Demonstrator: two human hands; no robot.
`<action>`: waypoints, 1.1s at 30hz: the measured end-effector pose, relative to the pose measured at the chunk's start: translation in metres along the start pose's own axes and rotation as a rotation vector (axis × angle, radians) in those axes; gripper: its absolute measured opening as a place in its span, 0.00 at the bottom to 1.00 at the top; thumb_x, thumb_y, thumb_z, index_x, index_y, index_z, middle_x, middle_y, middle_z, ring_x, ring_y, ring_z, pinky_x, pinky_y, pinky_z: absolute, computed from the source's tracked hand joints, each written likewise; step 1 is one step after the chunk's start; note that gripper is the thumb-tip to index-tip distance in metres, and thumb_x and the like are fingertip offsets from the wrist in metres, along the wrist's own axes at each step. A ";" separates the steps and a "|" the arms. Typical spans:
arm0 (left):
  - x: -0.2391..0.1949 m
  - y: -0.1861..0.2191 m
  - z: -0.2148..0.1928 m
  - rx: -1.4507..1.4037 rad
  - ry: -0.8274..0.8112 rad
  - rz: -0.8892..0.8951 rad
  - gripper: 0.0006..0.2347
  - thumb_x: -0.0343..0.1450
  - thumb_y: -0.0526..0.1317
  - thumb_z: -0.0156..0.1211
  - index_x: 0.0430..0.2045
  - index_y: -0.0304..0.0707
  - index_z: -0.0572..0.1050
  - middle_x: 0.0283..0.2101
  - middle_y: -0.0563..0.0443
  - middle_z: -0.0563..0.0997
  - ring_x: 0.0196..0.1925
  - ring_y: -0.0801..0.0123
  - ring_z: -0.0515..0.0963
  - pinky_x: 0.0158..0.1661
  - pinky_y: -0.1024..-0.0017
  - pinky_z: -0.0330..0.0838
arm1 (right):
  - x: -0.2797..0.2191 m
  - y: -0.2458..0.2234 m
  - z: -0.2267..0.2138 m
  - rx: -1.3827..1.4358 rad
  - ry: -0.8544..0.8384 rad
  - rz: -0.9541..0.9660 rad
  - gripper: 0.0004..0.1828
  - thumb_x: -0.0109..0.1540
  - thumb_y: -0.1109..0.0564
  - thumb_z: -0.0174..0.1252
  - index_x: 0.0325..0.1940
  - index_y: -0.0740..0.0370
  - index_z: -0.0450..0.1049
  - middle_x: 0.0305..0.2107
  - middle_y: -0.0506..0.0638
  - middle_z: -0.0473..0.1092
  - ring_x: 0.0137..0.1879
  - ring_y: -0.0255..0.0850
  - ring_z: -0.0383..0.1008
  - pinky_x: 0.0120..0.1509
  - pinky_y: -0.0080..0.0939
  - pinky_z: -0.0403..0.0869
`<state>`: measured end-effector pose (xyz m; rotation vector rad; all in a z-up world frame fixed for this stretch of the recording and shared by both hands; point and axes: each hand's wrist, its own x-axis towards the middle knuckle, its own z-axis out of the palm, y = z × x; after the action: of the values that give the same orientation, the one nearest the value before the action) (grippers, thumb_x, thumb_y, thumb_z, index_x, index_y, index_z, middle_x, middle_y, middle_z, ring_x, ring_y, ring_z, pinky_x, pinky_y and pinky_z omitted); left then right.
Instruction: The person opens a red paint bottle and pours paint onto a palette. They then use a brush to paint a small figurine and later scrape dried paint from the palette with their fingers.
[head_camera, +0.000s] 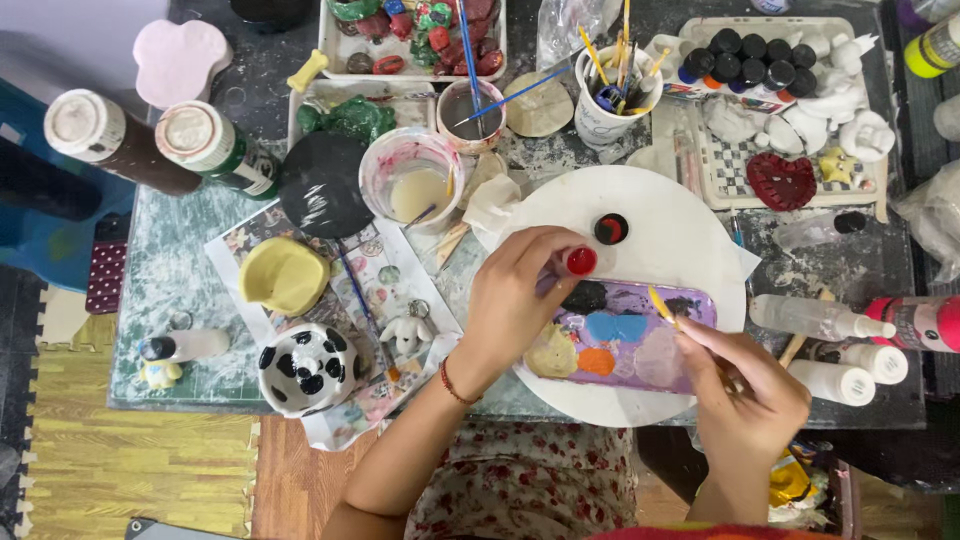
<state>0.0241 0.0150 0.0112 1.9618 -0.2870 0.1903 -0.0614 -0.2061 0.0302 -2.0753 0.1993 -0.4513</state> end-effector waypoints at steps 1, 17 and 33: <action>0.000 -0.001 -0.001 -0.064 -0.022 -0.027 0.16 0.64 0.30 0.69 0.46 0.41 0.78 0.52 0.50 0.80 0.45 0.62 0.84 0.48 0.69 0.80 | -0.002 0.003 0.001 0.074 0.016 -0.049 0.11 0.64 0.72 0.65 0.50 0.72 0.78 0.37 0.53 0.75 0.35 0.31 0.65 0.41 0.28 0.62; -0.010 -0.016 -0.008 -0.248 -0.108 0.234 0.22 0.67 0.27 0.69 0.56 0.44 0.77 0.58 0.51 0.76 0.62 0.62 0.79 0.61 0.68 0.78 | -0.009 0.031 0.009 0.965 -0.129 -0.069 0.07 0.68 0.67 0.61 0.47 0.67 0.69 0.29 0.55 0.69 0.22 0.31 0.63 0.23 0.32 0.63; -0.016 -0.016 -0.003 -0.306 -0.175 0.280 0.23 0.65 0.26 0.70 0.55 0.45 0.77 0.57 0.51 0.77 0.64 0.61 0.78 0.64 0.67 0.78 | -0.032 0.034 0.029 0.228 -0.017 -0.534 0.09 0.75 0.58 0.46 0.56 0.66 0.60 0.40 0.52 0.73 0.32 0.31 0.71 0.27 0.27 0.69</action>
<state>0.0136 0.0259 -0.0062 1.6317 -0.6681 0.1452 -0.0780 -0.1912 -0.0200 -1.8894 -0.4113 -0.7386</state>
